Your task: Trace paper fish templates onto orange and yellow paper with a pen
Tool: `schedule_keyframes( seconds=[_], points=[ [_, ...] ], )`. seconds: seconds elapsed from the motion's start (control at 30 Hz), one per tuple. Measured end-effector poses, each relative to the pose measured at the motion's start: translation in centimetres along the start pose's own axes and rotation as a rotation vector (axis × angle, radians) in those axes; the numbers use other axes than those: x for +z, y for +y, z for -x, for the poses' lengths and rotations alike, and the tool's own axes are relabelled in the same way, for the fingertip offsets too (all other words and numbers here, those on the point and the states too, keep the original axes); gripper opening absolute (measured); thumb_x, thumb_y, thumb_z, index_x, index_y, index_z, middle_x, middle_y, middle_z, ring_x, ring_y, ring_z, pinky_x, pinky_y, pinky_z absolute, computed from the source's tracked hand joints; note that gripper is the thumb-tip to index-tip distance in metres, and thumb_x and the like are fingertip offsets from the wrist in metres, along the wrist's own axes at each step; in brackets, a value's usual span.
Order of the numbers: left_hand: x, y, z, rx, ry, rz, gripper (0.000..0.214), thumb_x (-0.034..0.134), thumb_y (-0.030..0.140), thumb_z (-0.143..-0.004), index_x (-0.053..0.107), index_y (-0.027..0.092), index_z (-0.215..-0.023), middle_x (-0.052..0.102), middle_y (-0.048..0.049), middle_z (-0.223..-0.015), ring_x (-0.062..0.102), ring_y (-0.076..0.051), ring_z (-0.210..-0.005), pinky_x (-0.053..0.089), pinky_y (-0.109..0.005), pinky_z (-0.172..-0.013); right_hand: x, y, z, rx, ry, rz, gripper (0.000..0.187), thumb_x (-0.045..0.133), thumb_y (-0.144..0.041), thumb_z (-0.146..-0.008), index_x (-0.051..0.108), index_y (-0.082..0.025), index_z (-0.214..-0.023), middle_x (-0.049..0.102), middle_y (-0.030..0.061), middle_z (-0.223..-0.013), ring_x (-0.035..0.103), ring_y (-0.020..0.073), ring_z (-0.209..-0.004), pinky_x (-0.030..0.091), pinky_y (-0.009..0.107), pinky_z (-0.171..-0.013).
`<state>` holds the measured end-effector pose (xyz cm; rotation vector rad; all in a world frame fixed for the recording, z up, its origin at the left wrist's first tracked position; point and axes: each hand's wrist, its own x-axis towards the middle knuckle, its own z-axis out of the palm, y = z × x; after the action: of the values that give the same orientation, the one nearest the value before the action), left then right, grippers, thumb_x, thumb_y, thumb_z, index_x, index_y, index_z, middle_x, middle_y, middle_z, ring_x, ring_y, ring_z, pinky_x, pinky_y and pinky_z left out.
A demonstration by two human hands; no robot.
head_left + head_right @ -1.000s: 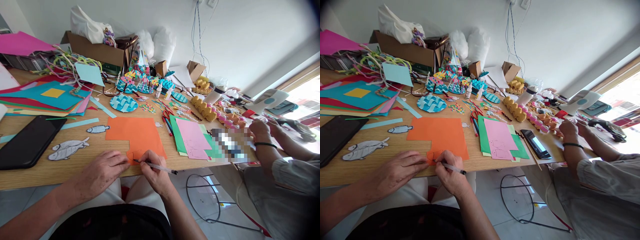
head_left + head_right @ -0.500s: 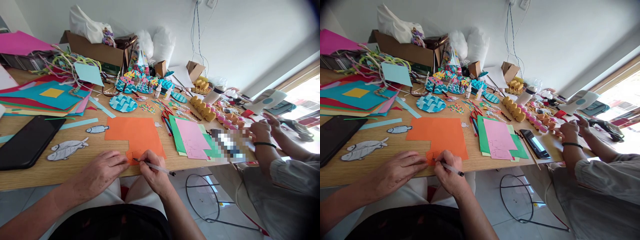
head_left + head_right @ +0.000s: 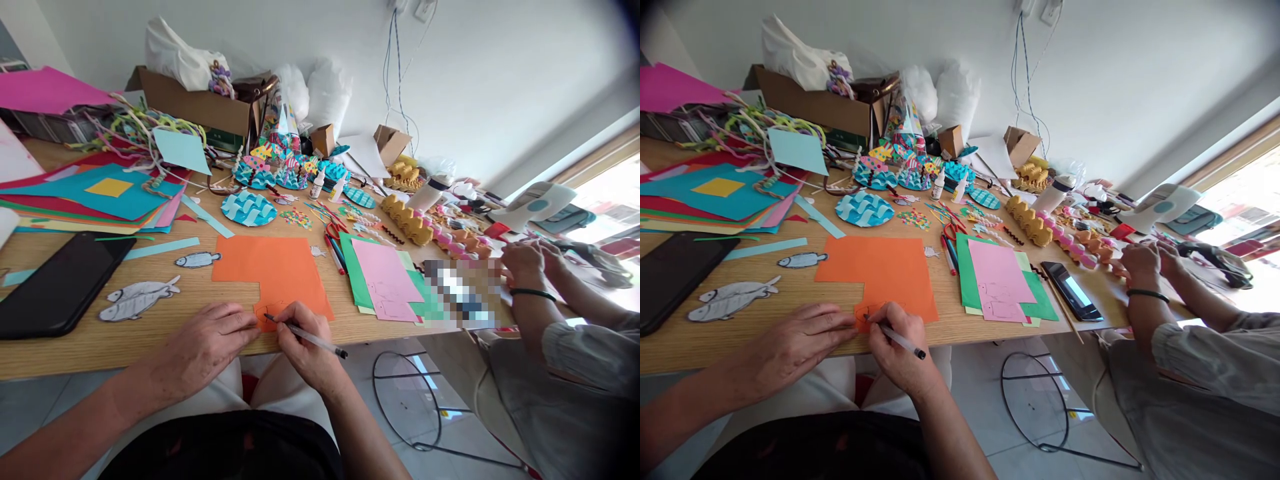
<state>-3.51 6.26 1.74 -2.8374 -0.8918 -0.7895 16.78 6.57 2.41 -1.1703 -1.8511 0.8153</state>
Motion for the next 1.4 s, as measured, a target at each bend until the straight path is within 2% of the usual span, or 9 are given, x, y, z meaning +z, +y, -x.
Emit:
schedule_keyframes(
  seconds=[0.57, 1.13, 1.4],
  points=[
    [-0.46, 0.20, -0.52, 0.019, 0.016, -0.040, 0.032, 0.036, 0.008, -0.092, 0.065, 0.016, -0.103, 0.069, -0.0044, -0.097, 0.058, -0.018, -0.096, 0.048, -0.031, -0.084, 0.05, -0.17, -0.12, 0.000, 0.003, 0.035, 0.009, 0.047, -0.015, -0.074, 0.054, -0.020, -0.071, 0.045, -0.0067, -0.052, 0.039, 0.0082, -0.046, 0.031, 0.019, -0.047],
    [-0.52, 0.09, -0.30, -0.010, -0.044, 0.010, 0.032, 0.040, 0.009, -0.089, 0.064, 0.019, -0.109, 0.069, -0.0052, -0.101, 0.056, -0.019, -0.099, 0.047, -0.032, -0.089, 0.04, -0.07, -0.11, -0.009, -0.002, 0.051, 0.009, 0.047, -0.015, -0.075, 0.054, -0.020, -0.071, 0.049, -0.0055, -0.054, 0.042, 0.0090, -0.047, 0.031, 0.020, -0.047],
    [-0.38, 0.18, -0.21, -0.007, -0.014, 0.002, 0.033, 0.037, 0.008, -0.091, 0.063, 0.017, -0.109, 0.069, -0.0057, -0.100, 0.056, -0.019, -0.100, 0.047, -0.032, -0.088, 0.06, -0.15, -0.12, -0.007, -0.002, 0.042, 0.009, 0.047, -0.016, -0.076, 0.054, -0.020, -0.071, 0.048, -0.0056, -0.053, 0.041, 0.0089, -0.047, 0.031, 0.020, -0.047]
  ],
)
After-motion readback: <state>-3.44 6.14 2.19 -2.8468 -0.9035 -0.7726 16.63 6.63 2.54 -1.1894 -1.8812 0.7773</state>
